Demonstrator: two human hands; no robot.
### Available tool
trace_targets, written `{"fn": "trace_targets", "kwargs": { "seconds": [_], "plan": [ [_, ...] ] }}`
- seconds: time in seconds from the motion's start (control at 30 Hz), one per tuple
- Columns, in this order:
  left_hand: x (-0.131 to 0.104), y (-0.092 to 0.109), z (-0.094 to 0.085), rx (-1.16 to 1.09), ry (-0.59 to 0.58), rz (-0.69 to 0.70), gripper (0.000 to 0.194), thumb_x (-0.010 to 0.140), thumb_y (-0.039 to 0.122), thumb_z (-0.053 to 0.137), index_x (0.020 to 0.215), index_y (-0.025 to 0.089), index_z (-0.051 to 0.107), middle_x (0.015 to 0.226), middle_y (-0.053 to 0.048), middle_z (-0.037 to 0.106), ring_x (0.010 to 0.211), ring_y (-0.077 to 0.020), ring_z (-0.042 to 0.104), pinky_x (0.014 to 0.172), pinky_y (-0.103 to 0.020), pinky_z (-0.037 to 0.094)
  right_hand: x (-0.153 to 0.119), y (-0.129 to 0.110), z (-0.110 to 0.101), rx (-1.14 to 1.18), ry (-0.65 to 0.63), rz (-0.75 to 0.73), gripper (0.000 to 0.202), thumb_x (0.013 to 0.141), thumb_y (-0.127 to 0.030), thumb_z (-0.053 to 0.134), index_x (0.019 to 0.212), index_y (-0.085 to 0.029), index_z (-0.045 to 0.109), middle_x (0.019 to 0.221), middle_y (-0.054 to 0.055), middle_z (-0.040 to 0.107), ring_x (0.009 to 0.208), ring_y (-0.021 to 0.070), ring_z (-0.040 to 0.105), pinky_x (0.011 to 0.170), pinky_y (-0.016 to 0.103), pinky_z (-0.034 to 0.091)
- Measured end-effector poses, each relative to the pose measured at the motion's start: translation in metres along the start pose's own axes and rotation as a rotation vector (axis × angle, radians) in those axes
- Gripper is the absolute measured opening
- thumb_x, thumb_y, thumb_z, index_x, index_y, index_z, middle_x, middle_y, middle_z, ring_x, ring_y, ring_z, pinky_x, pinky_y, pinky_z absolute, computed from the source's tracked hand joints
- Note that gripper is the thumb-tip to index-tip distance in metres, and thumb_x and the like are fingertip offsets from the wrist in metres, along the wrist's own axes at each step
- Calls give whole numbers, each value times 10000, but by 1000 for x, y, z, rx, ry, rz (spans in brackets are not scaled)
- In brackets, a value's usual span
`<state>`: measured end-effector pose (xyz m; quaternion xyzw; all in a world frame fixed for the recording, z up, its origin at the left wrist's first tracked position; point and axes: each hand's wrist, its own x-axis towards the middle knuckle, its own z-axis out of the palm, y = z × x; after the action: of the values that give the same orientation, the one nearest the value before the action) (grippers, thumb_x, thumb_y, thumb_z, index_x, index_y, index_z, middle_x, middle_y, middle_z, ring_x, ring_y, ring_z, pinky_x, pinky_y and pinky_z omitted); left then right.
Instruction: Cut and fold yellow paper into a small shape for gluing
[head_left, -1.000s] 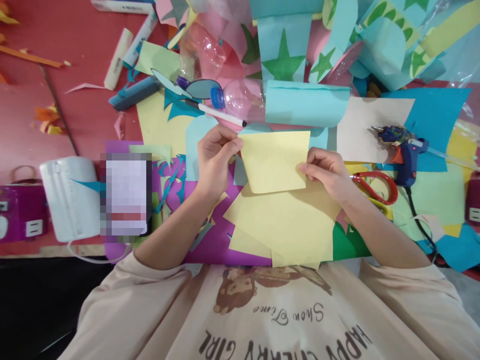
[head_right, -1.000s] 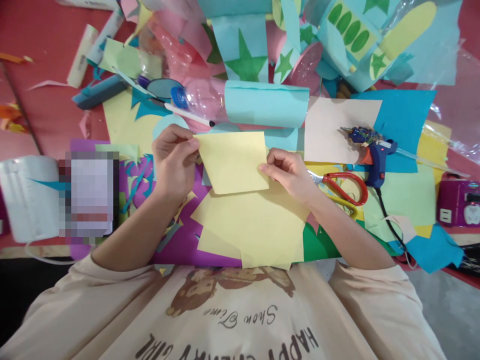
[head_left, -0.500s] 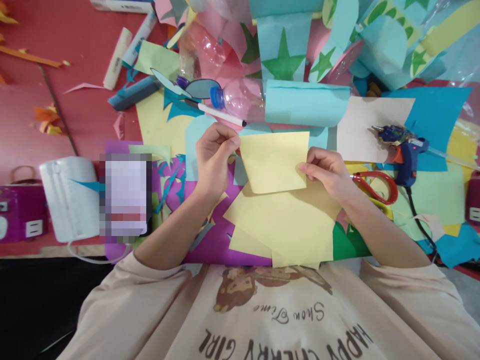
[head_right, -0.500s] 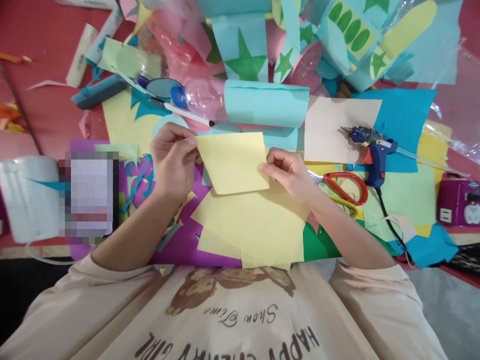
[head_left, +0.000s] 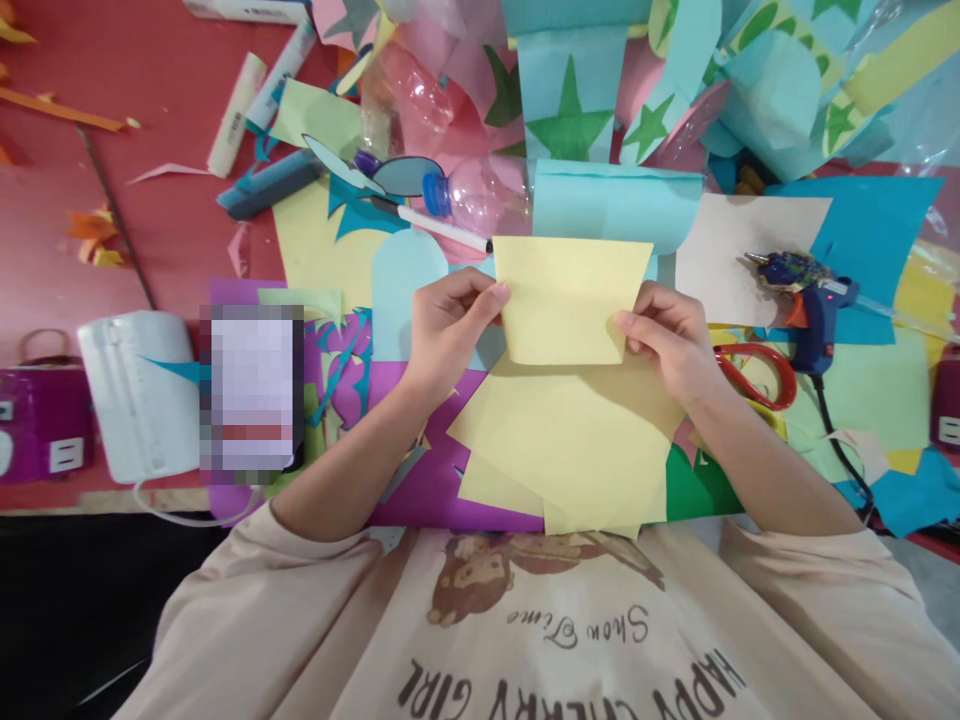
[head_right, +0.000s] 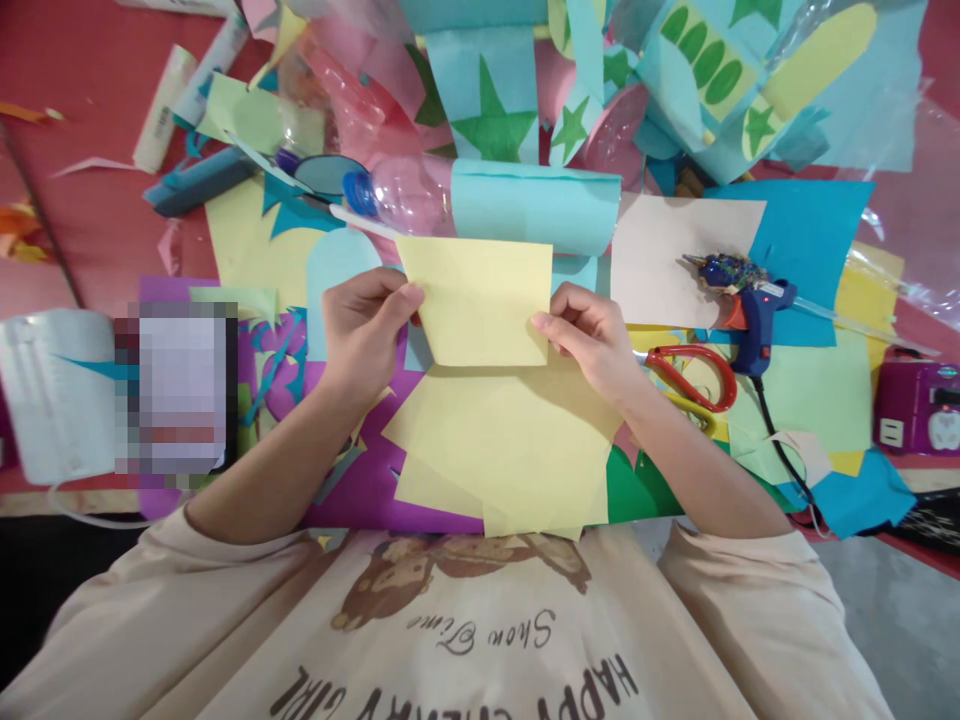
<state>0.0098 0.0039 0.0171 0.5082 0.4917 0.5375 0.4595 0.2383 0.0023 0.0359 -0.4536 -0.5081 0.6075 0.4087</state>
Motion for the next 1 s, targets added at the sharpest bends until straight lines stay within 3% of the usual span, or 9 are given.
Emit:
{"fn": "trace_targets", "kwargs": {
  "seconds": [0.2,0.43,0.63,0.8,1.0],
  "plan": [
    [-1,2,-2,96,-2,17,449,767,577,687,590,184,563,513,32,512,468,-67,472,457,-210,398,1,0,1,2,21,2,243,780,-186,675,606,-195,505,466,-75,439,430,42,347,431,212,240],
    [-2,7,1,64,-106,1,486,761,617,668,573,182,563,545,24,517,503,-69,465,482,-212,397,3,-3,-2,32,77,12,244,747,-227,710,597,-207,518,447,-72,431,413,47,325,407,224,194],
    [-1,4,0,158,-74,97,470,791,593,652,579,186,550,520,36,501,474,-60,439,479,-214,382,3,-1,-3,12,72,3,263,758,-269,717,607,-205,511,459,-73,425,420,48,319,415,231,190],
    [-2,2,0,149,-64,64,478,786,611,645,580,194,536,517,34,496,449,-64,432,461,-227,374,3,-1,-3,20,58,0,269,769,-286,709,617,-201,504,466,-76,411,424,46,309,425,232,199],
    [-3,3,0,175,-169,74,521,848,636,539,566,198,523,551,11,515,509,-90,460,513,-256,380,4,-1,-6,-6,121,-10,263,763,-293,722,625,-212,513,474,-69,398,431,54,297,428,238,201]
  ]
}}
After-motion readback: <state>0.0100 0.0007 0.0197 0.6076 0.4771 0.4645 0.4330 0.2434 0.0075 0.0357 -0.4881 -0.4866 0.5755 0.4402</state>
